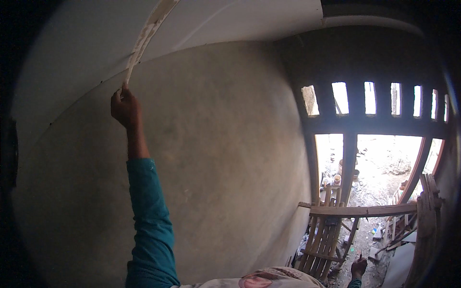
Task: The person uses a utility knife to cut a section out of a white ceiling panel, eventually pulling a thin strip of the panel away.
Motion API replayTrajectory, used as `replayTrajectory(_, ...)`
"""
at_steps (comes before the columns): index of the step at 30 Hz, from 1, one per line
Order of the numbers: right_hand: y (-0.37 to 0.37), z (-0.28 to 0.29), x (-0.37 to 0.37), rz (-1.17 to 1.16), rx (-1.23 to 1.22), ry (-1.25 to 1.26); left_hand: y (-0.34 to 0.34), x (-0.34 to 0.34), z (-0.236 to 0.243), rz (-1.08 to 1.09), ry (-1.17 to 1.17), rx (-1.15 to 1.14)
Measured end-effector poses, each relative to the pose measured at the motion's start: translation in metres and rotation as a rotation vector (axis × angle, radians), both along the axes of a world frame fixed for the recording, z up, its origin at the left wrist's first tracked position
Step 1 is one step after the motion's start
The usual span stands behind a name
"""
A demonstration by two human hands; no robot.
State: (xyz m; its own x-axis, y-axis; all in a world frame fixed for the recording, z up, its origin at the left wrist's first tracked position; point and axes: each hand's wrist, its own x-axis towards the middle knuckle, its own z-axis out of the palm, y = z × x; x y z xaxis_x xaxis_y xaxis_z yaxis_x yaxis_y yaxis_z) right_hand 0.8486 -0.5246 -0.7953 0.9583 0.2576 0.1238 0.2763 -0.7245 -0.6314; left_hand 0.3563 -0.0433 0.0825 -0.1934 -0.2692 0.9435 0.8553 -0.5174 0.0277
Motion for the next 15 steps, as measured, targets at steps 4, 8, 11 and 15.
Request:
replayTrajectory(4, -0.018, -0.011, 0.005, 0.015, -0.083, 0.041, 0.005, -0.013, -0.024, -0.030, -0.014, -0.036)
replayTrajectory(8, -0.008, -0.028, 0.015, 0.071, -0.141, -0.019, 0.005, -0.038, -0.040, 0.047, -0.006, -0.047)
replayTrajectory(11, -0.004, -0.040, 0.018, 0.094, -0.137, 0.009, 0.003, -0.049, -0.054, 0.105, 0.083, -0.261)
replayTrajectory(15, 0.007, -0.033, 0.028, 0.090, -0.176, 0.062, 0.012, -0.060, -0.068, 0.421, 0.584, -0.521)
